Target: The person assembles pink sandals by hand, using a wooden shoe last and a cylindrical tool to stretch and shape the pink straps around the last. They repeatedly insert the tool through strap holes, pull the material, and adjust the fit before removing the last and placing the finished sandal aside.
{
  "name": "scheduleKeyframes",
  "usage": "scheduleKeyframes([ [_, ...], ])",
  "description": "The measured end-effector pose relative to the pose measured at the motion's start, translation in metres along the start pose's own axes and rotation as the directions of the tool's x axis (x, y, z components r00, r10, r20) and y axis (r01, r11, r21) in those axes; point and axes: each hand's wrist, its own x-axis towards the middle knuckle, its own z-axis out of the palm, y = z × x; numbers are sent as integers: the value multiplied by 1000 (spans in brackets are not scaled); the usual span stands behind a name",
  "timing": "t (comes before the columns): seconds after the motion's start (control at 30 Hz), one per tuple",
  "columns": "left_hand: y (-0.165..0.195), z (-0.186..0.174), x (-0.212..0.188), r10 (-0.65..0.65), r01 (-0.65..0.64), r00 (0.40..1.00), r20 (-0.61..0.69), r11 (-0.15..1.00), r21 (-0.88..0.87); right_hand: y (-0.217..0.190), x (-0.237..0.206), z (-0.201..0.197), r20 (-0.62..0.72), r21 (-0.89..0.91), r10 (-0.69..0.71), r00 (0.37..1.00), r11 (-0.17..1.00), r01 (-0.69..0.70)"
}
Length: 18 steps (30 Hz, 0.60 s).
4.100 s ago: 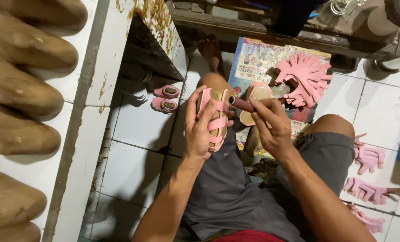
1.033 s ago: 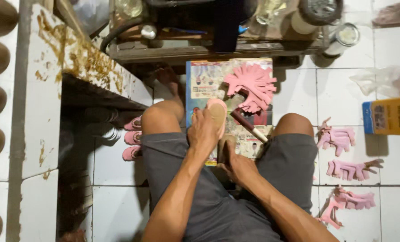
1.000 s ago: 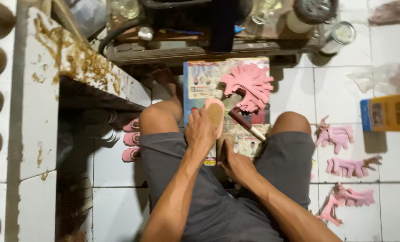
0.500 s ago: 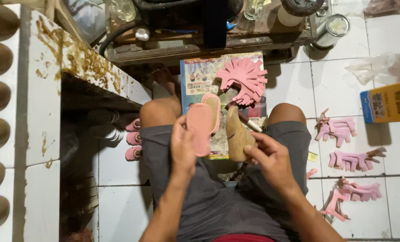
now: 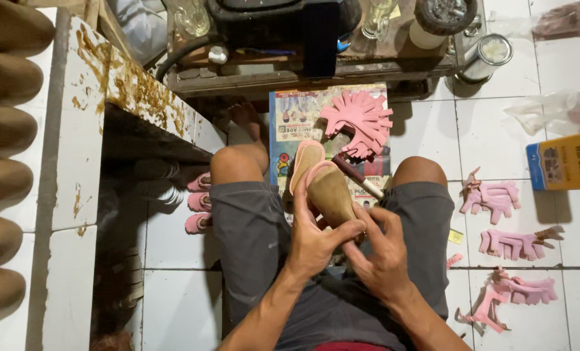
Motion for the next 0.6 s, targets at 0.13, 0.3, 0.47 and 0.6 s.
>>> scheduleKeyframes([
  [0.13, 5, 2, -3, -114, 125, 991, 69, 976, -180, 9, -14, 3, 3, 113, 40, 999, 993, -40],
  [0.3, 15, 5, -6, -83, 112, 983, 164, 978, -176, 22, -28, 0, -13, 156, 72, 997, 985, -69],
  [0.47, 27, 3, -4, -58, 89, 977, 204, 986, -144, 24, -27, 1, -86, 114, -20, 996, 993, 30],
  [0.6, 29, 0, -5, -137, 182, 966, 220, 963, -201, 21, -18, -6, -62, 80, -80, 995, 993, 85],
])
